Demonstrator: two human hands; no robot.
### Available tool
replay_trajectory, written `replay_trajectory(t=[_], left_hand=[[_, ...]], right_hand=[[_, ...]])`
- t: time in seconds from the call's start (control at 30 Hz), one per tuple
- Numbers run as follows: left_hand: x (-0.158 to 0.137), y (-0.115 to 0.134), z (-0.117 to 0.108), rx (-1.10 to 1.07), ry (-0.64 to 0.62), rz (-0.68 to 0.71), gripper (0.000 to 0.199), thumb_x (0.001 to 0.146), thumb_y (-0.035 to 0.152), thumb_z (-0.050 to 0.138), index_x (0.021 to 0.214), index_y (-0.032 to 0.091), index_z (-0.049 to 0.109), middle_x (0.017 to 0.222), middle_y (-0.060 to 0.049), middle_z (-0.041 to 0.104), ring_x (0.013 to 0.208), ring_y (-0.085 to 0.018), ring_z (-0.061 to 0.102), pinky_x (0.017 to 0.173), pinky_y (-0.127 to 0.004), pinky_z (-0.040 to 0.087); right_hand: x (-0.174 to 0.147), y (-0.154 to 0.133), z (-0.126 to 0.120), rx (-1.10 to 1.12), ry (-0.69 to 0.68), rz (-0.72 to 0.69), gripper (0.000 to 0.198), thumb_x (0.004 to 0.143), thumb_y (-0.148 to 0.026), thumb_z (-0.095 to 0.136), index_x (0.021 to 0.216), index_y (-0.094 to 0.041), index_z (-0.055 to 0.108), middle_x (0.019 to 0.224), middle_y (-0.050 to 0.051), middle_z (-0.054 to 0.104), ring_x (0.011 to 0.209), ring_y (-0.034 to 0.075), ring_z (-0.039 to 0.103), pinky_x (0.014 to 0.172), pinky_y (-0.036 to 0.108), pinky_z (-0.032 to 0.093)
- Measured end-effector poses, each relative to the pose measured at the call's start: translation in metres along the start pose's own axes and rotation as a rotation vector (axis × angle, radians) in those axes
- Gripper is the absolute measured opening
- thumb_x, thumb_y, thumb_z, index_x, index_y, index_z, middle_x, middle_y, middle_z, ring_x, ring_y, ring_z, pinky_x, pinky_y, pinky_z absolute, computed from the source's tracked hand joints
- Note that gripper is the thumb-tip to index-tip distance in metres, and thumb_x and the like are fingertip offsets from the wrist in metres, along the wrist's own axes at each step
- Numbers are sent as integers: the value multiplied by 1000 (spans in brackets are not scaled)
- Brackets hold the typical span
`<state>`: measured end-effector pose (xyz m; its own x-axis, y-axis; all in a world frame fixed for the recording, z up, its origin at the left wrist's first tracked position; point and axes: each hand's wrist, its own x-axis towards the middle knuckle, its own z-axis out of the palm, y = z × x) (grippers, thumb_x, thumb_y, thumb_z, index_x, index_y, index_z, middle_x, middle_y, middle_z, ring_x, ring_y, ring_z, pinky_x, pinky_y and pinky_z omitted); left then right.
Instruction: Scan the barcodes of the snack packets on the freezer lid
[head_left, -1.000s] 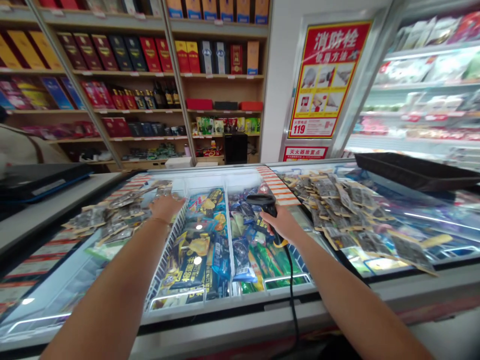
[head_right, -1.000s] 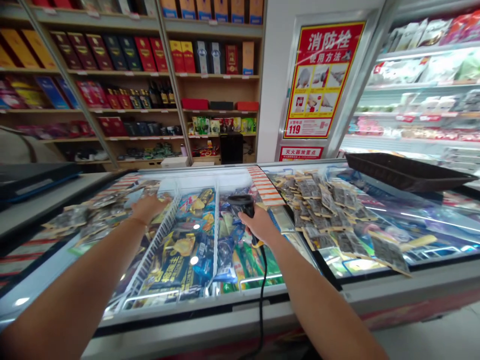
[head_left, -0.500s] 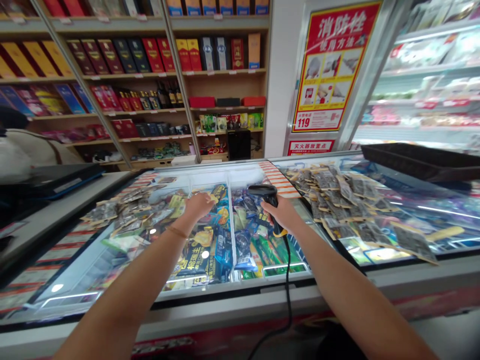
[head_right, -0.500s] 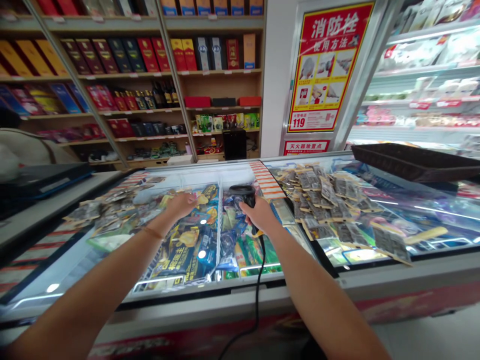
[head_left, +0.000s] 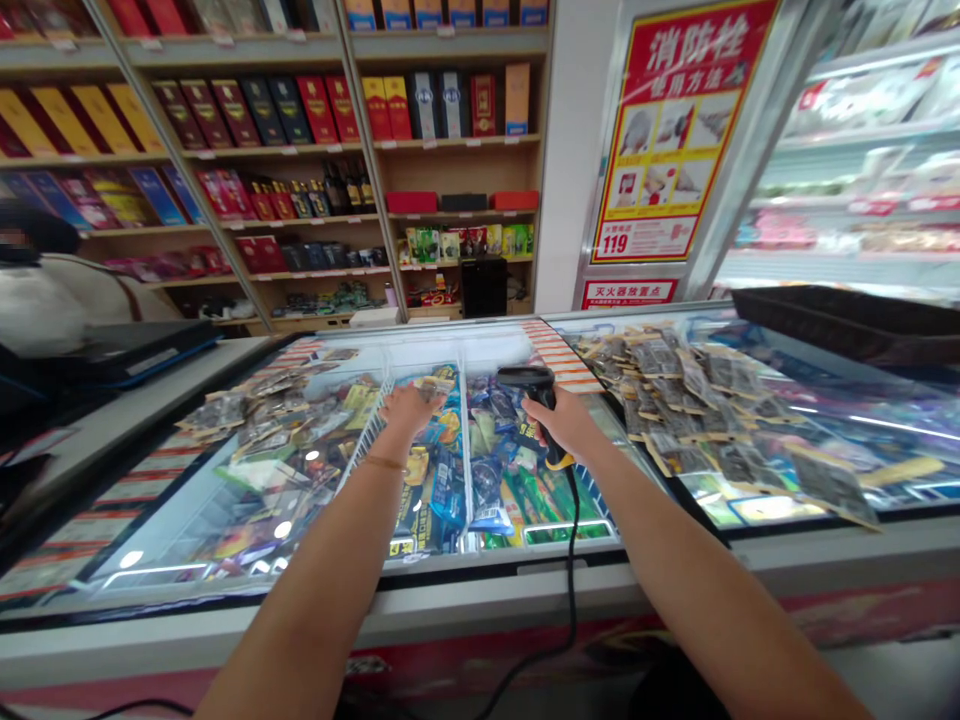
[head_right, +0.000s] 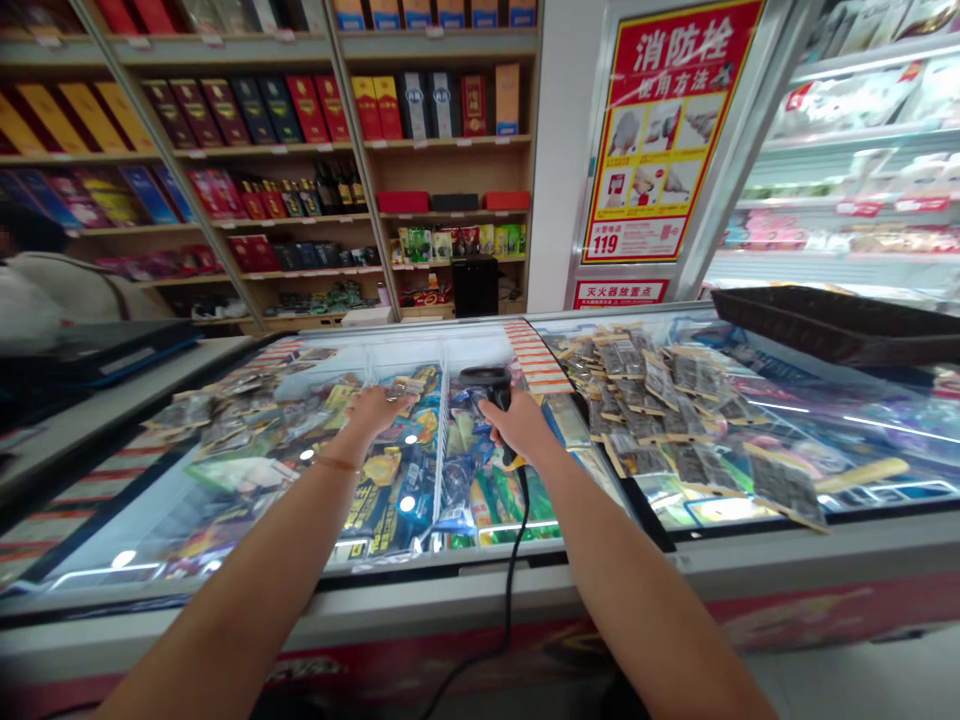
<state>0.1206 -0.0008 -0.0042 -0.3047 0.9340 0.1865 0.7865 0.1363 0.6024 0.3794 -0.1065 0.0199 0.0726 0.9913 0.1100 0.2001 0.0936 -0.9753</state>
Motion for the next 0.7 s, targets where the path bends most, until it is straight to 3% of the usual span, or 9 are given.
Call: replay_trajectory(t=[0.17,0.37,0.53,0.7], left_hand=[[9,-7,2,-303,22,-1,34,72,30,77,102,16,68,115,-20,73,119,-40,63,100,-49,45],[12,-9,6,-673,0,-1,30,80,36,66,102,16,65,96,-11,76,89,-22,72,74,-31,54],[6,-5,13,-867,-35,62,32,67,35,72,94,18,67,95,-8,77,91,-23,72,76,-31,55],[2,-4,19,-916,-45,124,31,61,32,72,88,18,70,86,-5,76,88,-24,71,79,-33,55]], right_hand=[[-1,3,3,-56,-14,-17,22,85,-33,69,79,-23,50,58,-2,60,40,14,55,40,26,44],[-2,9,6,-103,-39,-21,23,84,-39,70,82,-22,54,57,-1,62,41,15,56,41,26,44],[-8,5,6,-141,-83,-69,23,85,-41,67,87,-21,58,56,-1,63,43,16,58,44,26,46],[-15,-1,8,-228,-105,-119,23,85,-41,65,93,-20,60,52,-3,60,42,16,57,46,26,46]])
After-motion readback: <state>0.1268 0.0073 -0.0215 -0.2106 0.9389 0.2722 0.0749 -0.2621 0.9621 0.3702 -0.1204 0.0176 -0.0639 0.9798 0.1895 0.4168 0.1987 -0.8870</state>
